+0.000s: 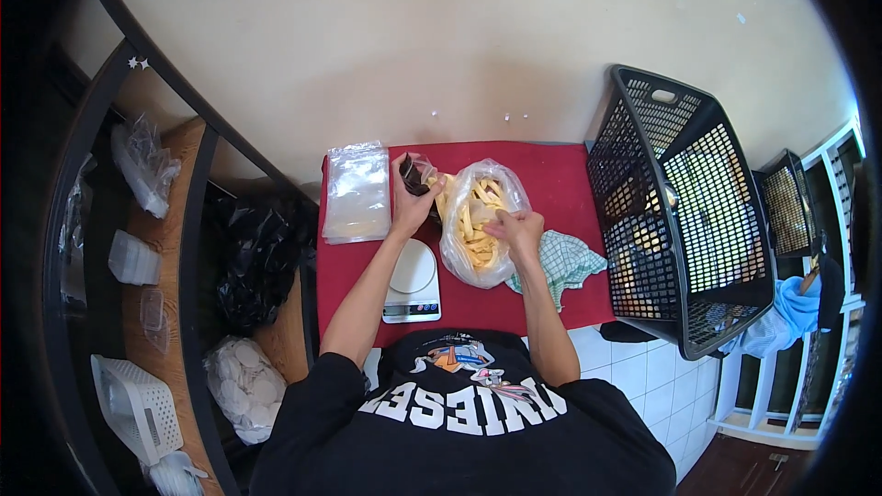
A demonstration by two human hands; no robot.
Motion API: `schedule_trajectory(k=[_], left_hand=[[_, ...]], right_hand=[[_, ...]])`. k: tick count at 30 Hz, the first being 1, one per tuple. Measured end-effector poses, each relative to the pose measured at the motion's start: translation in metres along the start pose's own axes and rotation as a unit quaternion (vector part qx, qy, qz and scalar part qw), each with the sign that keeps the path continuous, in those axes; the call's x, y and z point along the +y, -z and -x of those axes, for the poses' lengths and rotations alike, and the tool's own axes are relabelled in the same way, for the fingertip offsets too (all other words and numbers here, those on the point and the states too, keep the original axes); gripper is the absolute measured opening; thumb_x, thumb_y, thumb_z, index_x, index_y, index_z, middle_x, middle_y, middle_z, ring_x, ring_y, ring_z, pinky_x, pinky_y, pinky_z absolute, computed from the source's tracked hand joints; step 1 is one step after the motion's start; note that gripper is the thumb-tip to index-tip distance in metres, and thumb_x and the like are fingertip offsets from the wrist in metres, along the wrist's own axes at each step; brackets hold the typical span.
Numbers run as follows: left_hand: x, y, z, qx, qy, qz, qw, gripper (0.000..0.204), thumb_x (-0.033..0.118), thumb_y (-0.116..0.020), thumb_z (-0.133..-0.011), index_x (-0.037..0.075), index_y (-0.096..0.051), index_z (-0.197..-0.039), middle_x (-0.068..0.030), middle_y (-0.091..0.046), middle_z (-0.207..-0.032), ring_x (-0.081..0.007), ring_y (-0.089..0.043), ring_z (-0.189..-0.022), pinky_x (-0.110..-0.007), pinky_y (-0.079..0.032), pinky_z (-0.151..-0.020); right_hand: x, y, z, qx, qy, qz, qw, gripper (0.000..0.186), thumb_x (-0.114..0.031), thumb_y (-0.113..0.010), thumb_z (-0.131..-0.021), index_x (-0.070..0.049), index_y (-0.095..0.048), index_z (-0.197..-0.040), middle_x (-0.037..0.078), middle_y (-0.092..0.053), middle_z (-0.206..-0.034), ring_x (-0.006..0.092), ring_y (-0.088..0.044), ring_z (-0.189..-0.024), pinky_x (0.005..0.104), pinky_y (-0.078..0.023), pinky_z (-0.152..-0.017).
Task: Weighing and placing fries into small plastic bags.
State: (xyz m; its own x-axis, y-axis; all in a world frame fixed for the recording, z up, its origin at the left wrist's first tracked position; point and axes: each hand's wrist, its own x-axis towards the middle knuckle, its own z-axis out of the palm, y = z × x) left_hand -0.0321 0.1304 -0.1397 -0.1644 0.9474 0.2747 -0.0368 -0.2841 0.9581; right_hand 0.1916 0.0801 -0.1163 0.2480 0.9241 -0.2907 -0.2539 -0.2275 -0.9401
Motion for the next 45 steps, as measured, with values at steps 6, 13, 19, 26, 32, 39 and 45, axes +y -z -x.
schedule_trajectory(k=[6,13,19,26,32,39,45], left_hand=[[-0.002,0.021,-0.013,-0.005,-0.015,0.038,0.999,0.073,0.006,-0.083,-0.086,0.009,-0.035,-0.141,-0.0083,-0.06,-0.118,-0.0178,-0.064,-0.107,-0.034,-0.053,-0.096],[0.021,0.036,-0.071,0.045,-0.1,-0.068,0.992,0.074,0.007,-0.085,-0.083,0.01,-0.037,-0.14,-0.0052,-0.056,-0.106,-0.0162,-0.057,-0.098,-0.032,-0.05,-0.088],[-0.025,0.023,-0.061,0.02,-0.022,-0.051,0.998,0.074,0.004,-0.084,-0.084,0.012,-0.036,-0.141,-0.0063,-0.053,-0.114,-0.0173,-0.059,-0.106,-0.034,-0.051,-0.096],[-0.017,0.017,-0.069,-0.003,0.004,0.05,0.999,0.068,0.008,-0.084,-0.086,0.009,-0.039,-0.137,-0.0056,-0.059,-0.109,-0.0158,-0.062,-0.1,-0.032,-0.052,-0.091],[-0.025,0.02,-0.064,-0.018,0.006,-0.011,1.0,0.07,0.008,-0.085,-0.083,0.011,-0.041,-0.137,-0.0063,-0.061,-0.113,-0.0164,-0.063,-0.103,-0.032,-0.052,-0.093],[-0.015,0.015,-0.054,-0.044,-0.012,-0.003,0.999,0.07,0.004,-0.084,-0.084,0.009,-0.04,-0.138,-0.006,-0.06,-0.111,-0.0162,-0.062,-0.102,-0.033,-0.052,-0.093],[-0.01,0.012,-0.048,-0.067,-0.037,-0.069,0.995,0.072,0.001,-0.083,-0.084,0.008,-0.039,-0.14,-0.0048,-0.058,-0.11,-0.0153,-0.062,-0.103,-0.031,-0.053,-0.095]], right_hand=[[0.002,-0.005,0.0,-0.083,-0.128,0.107,0.983,0.021,-0.002,-0.06,-0.096,0.019,-0.062,-0.094,0.027,-0.069,-0.078,0.0312,-0.074,-0.063,0.0358,-0.065,-0.055],[0.008,-0.005,-0.001,-0.016,-0.092,0.147,0.985,0.023,-0.004,-0.059,-0.097,0.017,-0.064,-0.09,0.022,-0.068,-0.074,0.0256,-0.069,-0.055,0.035,-0.059,-0.047],[0.031,-0.01,-0.033,-0.035,-0.141,0.106,0.984,0.019,-0.005,-0.06,-0.096,0.012,-0.067,-0.09,0.018,-0.069,-0.07,0.0229,-0.068,-0.053,0.0331,-0.051,-0.042],[0.021,0.023,-0.078,-0.13,-0.147,0.135,0.971,0.018,-0.003,-0.062,-0.096,0.012,-0.068,-0.088,0.017,-0.067,-0.071,0.018,-0.059,-0.05,0.0314,-0.046,-0.042],[0.009,-0.017,-0.067,-0.103,-0.161,0.113,0.975,0.015,0.0,-0.061,-0.097,0.008,-0.06,-0.085,0.013,-0.061,-0.07,0.0141,-0.053,-0.049,0.0276,-0.04,-0.042],[0.003,0.017,-0.077,-0.125,-0.271,0.054,0.953,0.01,0.002,-0.061,-0.098,0.011,-0.065,-0.095,0.013,-0.063,-0.074,0.0122,-0.051,-0.054,0.0253,-0.038,-0.043],[0.004,-0.015,-0.069,-0.161,-0.203,0.121,0.958,0.017,-0.001,-0.062,-0.1,0.014,-0.068,-0.105,0.015,-0.066,-0.079,0.0113,-0.051,-0.055,0.0256,-0.038,-0.042]])
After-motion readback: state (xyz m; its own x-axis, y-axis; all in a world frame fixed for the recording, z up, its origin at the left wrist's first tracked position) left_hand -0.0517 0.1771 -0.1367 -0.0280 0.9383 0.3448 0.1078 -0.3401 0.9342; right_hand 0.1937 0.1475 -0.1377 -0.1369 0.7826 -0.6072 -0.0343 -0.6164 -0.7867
